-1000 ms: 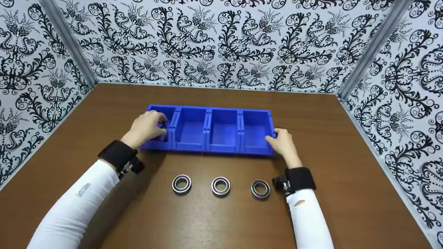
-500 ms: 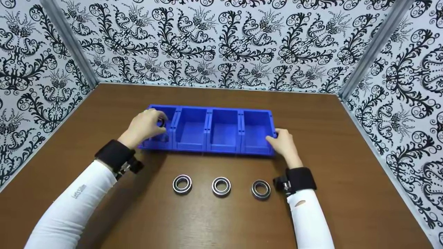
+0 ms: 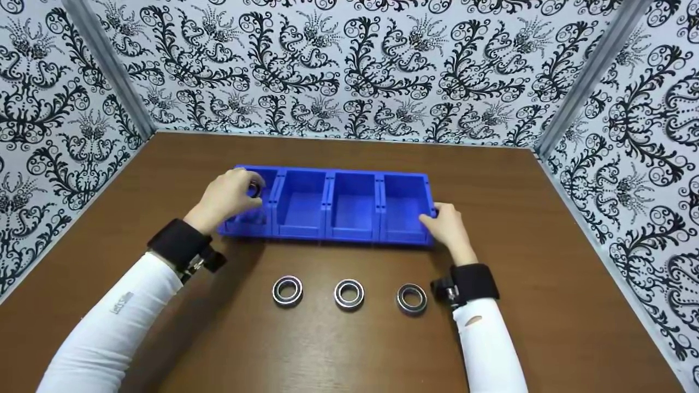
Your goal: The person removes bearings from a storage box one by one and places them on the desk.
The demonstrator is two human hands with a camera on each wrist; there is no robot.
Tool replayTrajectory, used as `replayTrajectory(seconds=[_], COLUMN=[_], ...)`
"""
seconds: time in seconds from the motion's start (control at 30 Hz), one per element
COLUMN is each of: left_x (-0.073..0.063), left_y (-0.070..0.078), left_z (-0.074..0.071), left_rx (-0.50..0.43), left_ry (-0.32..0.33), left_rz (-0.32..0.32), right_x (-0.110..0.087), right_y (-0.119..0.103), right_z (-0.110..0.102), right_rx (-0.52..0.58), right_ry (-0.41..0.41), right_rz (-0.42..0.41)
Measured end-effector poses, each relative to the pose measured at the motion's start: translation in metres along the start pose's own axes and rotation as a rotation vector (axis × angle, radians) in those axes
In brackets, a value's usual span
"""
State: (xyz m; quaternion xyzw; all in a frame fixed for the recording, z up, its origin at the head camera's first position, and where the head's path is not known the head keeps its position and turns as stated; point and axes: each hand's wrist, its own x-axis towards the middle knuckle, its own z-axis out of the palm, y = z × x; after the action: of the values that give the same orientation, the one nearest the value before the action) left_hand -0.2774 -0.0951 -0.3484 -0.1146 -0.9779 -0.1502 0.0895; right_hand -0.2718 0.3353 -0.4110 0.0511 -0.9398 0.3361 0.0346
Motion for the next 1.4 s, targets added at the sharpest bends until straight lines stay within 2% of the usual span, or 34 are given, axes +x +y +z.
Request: replayTrajectory(seconds=[0.23,0.5,0.8,1.4], left_x=[-0.003,-0.009,-0.013,-0.026], left_y=[0.001,0.002,0.005,0.009], left_z=[-0.002,-0.007,-0.013,-0.02], left_rx=[-0.007,-0.039,-0.02,-0.045], left_ry=[0.0,0.033,-0.011,-0.019], left_rz=[0.007,0.024,0.001,0.024], right_x=[0.0,-0.001,0.001,0.0], right_y=[0.0,-0.001,0.001,-0.001], right_z=[0.001,0.001,0.002,0.0], right_rx=[0.002,0.006,0.01,0.023], right_ry=[-0.021,-0.045,-0.034,-0.029], right_rz=[0.035,0.05,0.036,0.032])
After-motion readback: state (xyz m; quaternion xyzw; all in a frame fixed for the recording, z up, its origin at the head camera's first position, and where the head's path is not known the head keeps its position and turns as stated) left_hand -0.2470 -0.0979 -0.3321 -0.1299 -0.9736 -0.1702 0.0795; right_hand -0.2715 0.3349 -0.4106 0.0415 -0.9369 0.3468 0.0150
